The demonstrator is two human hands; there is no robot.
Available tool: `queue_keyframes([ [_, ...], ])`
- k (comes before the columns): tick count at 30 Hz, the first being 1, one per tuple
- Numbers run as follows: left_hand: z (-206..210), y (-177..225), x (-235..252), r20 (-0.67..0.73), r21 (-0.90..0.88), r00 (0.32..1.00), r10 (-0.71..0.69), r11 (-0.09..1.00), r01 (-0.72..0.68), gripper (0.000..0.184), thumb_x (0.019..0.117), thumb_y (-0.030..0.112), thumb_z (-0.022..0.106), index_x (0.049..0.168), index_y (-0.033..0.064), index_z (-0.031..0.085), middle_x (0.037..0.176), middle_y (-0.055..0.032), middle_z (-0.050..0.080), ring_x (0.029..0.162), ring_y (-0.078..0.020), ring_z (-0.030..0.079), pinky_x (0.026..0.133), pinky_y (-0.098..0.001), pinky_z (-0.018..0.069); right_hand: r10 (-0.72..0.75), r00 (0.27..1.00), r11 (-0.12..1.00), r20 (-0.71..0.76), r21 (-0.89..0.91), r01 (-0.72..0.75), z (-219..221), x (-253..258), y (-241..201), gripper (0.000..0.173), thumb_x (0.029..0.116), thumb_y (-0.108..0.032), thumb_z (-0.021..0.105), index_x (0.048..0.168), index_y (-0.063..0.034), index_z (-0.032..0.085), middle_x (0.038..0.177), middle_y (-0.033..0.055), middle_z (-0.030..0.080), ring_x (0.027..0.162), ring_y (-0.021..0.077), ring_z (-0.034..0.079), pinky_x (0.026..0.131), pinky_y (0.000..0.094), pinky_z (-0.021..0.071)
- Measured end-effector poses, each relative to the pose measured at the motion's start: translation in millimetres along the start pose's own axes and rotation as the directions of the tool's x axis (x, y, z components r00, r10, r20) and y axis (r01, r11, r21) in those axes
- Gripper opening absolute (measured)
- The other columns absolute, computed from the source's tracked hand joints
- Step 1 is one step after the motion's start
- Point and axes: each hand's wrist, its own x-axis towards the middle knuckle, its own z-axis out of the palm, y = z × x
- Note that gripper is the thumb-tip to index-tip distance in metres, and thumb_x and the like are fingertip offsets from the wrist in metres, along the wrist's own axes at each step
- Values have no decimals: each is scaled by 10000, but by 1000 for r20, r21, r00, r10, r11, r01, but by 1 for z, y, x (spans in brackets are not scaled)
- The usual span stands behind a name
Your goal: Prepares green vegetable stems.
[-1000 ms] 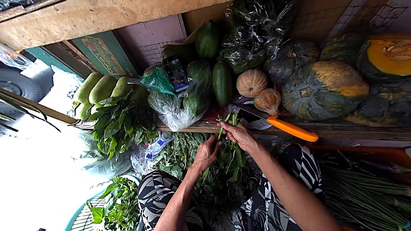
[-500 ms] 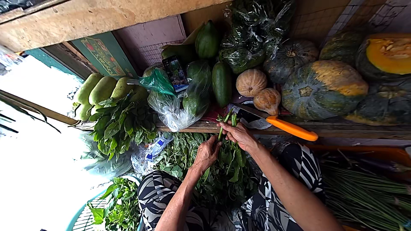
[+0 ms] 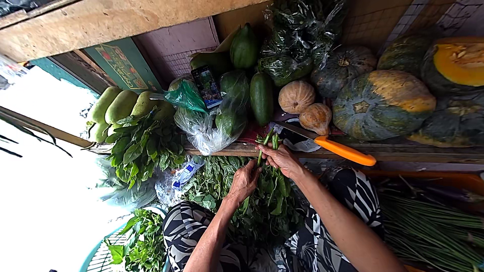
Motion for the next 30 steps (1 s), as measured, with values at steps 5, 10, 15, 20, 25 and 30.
queue_keyframes([
  [5, -1, 2, 0, 5, 12, 1000, -6, 1000, 6, 386, 1052, 247, 521, 1297, -32, 629, 952, -164, 718, 835, -260, 697, 818, -434, 554, 2, 1000, 1000, 1, 3, -2, 0, -1, -1, 190, 1060, -168, 572, 1078, -11, 678, 707, -28, 577, 459, 12, 424, 468, 144, 399],
  [10, -1, 2, -1, 10, 22, 1000, -8, 1000, 8, 390, 1053, 250, 521, 1299, -31, 629, 965, -170, 720, 848, -267, 700, 830, -444, 553, -1, 1000, 1000, 7, -7, 1, 0, -2, -1, 192, 1059, -167, 575, 1077, -9, 682, 705, -29, 577, 455, 10, 421, 465, 143, 395],
  [15, 0, 2, -1, 9, 33, 1000, -6, 999, 5, 389, 1052, 251, 522, 1296, -31, 630, 969, -174, 720, 857, -271, 701, 836, -447, 553, 10, 1000, 1000, 12, -18, -9, 0, -3, -2, 188, 1057, -172, 579, 1073, -15, 682, 705, -33, 581, 459, 4, 424, 464, 140, 389],
  [20, 0, 1, -1, 4, 39, 1000, 2, 999, -2, 389, 1050, 251, 522, 1291, -33, 633, 979, -179, 723, 872, -286, 706, 843, -461, 554, 10, 1000, 1000, 15, -18, -10, 0, -3, -2, 188, 1057, -168, 580, 1079, -14, 685, 710, -34, 585, 457, 3, 419, 460, 138, 384],
  [25, 0, 1, -1, 11, 40, 1000, -2, 999, 2, 378, 1048, 251, 521, 1274, -27, 640, 958, -169, 717, 845, -277, 697, 819, -459, 553, 2, 1000, 999, 25, -34, -2, 0, -3, -2, 200, 1059, -170, 576, 1084, -8, 690, 704, -34, 586, 453, -1, 406, 452, 140, 367],
  [30, -1, 2, -1, 14, 49, 1000, -3, 999, 3, 380, 1050, 251, 516, 1275, -28, 640, 962, -174, 718, 853, -282, 699, 824, -463, 552, -2, 999, 999, 36, -40, 3, -1, -3, -2, 198, 1060, -169, 575, 1081, -8, 688, 700, -37, 582, 455, -2, 407, 453, 139, 365],
])
